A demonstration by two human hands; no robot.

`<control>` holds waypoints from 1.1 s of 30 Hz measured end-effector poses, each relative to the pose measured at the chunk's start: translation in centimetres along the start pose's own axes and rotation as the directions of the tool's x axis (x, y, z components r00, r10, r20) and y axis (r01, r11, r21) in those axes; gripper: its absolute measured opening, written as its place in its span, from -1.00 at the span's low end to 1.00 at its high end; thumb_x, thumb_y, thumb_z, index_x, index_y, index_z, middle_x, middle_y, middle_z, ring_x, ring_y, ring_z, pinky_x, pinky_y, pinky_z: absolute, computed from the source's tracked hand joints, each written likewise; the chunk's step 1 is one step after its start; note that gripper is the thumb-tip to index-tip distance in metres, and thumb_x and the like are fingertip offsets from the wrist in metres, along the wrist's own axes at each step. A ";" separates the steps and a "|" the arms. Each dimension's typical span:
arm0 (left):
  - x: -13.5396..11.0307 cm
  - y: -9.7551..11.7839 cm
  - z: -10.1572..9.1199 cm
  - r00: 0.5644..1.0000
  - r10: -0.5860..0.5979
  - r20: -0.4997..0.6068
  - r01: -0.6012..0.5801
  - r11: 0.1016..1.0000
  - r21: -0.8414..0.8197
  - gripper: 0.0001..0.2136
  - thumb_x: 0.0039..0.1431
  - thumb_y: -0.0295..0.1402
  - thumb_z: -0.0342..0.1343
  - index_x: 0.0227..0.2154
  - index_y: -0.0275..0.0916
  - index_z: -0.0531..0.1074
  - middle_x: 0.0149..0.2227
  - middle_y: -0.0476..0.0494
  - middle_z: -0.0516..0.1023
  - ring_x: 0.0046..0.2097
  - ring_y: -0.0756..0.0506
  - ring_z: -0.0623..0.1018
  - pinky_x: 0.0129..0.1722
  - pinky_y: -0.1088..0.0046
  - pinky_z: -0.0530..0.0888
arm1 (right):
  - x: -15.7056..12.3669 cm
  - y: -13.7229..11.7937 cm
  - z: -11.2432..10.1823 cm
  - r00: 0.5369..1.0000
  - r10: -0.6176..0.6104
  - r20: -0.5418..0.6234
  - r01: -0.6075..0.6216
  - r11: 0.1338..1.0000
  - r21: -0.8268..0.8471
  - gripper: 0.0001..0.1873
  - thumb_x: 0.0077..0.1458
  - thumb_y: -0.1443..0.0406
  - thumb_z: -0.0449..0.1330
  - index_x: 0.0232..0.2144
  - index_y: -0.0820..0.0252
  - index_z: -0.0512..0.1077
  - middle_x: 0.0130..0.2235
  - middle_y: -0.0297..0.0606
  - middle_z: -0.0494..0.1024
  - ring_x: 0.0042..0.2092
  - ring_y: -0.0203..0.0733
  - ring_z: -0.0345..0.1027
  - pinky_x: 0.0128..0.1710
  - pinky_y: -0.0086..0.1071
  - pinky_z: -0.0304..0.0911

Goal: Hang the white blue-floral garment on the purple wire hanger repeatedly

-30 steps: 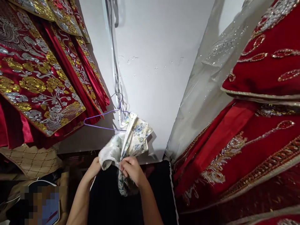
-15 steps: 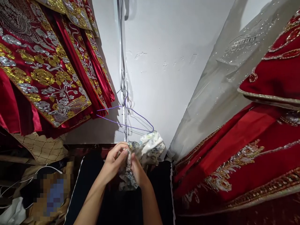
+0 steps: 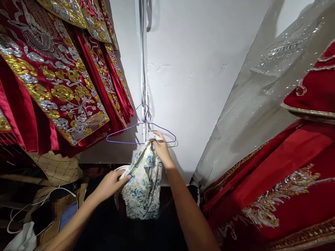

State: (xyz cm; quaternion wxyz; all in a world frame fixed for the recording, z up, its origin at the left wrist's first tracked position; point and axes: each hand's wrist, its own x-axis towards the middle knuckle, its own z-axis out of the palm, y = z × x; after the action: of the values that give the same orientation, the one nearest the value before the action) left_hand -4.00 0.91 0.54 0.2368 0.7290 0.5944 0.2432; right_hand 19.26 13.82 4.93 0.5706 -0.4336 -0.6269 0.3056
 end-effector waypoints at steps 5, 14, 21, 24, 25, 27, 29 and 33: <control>-0.7 -4.0 -1.9 0.995 -0.035 0.096 0.008 0.963 0.269 -0.75 0.27 -0.15 -0.03 -0.27 -0.15 0.48 -0.29 -0.17 0.60 -0.21 -0.21 0.57 -0.30 0.45 0.30 | -0.2 4.4 2.3 0.985 0.111 0.129 -0.098 0.990 -0.103 -0.84 -0.04 0.18 0.05 -0.54 0.12 0.31 -0.49 -0.31 0.44 -0.35 -0.14 0.28 -0.32 -0.36 0.19; 1.9 -7.3 -8.6 0.986 0.163 -0.013 -0.149 0.924 0.352 -0.73 0.14 -0.49 -0.12 -0.28 -0.19 0.49 -0.09 -0.22 0.57 -0.02 -0.24 0.49 0.01 0.24 0.36 | -3.0 3.5 -3.5 0.977 0.102 0.189 -0.073 0.985 -0.157 -0.80 -0.04 0.22 0.11 -0.61 0.14 0.23 -0.56 -0.42 0.18 -0.46 -0.29 0.06 -0.45 -0.43 -0.02; 6.8 1.1 -11.8 0.892 0.380 -0.244 -0.367 0.925 0.099 -0.67 0.31 -0.31 -0.16 0.05 -0.18 0.35 0.04 -0.17 0.50 0.05 -0.18 0.47 0.10 0.22 0.38 | -4.9 1.8 -1.9 0.968 0.094 0.231 -0.072 0.992 -0.105 -0.86 -0.06 0.27 0.08 -0.58 0.18 0.32 -0.55 -0.38 0.28 -0.43 -0.27 0.13 -0.44 -0.43 0.08; 8.5 2.2 -11.0 0.876 0.415 -0.245 -0.369 0.904 0.214 -0.64 0.31 -0.35 -0.13 0.11 -0.21 0.33 0.05 -0.22 0.50 0.06 -0.20 0.48 0.12 0.21 0.36 | -6.1 0.2 -2.3 0.945 0.071 0.320 -0.057 0.997 -0.054 -0.80 -0.08 0.31 0.10 -0.38 0.21 0.48 -0.49 -0.36 0.40 -0.40 -0.24 0.23 -0.38 -0.41 0.17; 9.1 2.1 -11.0 0.874 0.424 -0.238 -0.372 0.898 0.235 -0.66 0.31 -0.36 -0.14 0.08 -0.23 0.37 0.03 -0.23 0.51 0.05 -0.20 0.48 0.11 0.22 0.36 | -6.4 -0.4 -2.9 0.943 0.068 0.325 -0.057 0.997 -0.043 -0.66 -0.11 0.33 0.14 -0.21 0.20 0.50 -0.46 -0.37 0.43 -0.40 -0.23 0.26 -0.37 -0.41 0.19; 9.8 1.4 -11.1 0.872 0.431 -0.231 -0.376 0.893 0.246 -0.68 0.32 -0.37 -0.16 0.00 -0.25 0.43 -0.01 -0.23 0.53 0.01 -0.19 0.50 0.07 0.26 0.38 | -6.5 -1.4 -4.9 0.975 0.060 0.212 -0.050 0.997 -0.053 -0.24 -0.20 0.37 0.23 0.15 0.14 0.32 -0.42 -0.40 0.49 -0.40 -0.22 0.31 -0.35 -0.40 0.23; 10.0 0.9 -11.4 0.871 0.440 -0.218 -0.379 0.885 0.272 -0.68 0.33 -0.36 -0.16 -0.02 -0.25 0.44 -0.07 -0.23 0.52 -0.05 -0.17 0.50 0.02 0.28 0.40 | -6.1 -1.9 -7.3 0.998 0.024 -0.050 -0.031 0.991 -0.127 -0.05 -0.23 0.36 0.29 0.27 0.12 0.14 -0.42 -0.40 0.50 -0.40 -0.18 0.35 -0.34 -0.38 0.26; 10.1 1.0 -11.4 0.857 0.475 -0.201 -0.397 0.856 0.330 -0.67 0.32 -0.35 -0.16 -0.03 -0.25 0.45 -0.15 -0.21 0.41 -0.09 -0.16 0.46 0.00 0.30 0.41 | -4.0 -2.2 -11.6 0.958 -0.061 -0.280 -0.039 0.940 -0.338 -0.33 -0.16 0.27 0.31 0.07 0.17 0.35 -0.45 -0.32 0.50 -0.39 -0.10 0.41 -0.34 -0.32 0.28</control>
State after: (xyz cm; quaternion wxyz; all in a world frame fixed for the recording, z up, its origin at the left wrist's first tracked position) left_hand -8.69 11.24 10.69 -0.0145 0.8302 0.4669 0.3042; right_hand 30.10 7.96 6.98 0.5734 -0.5617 -0.5835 0.1237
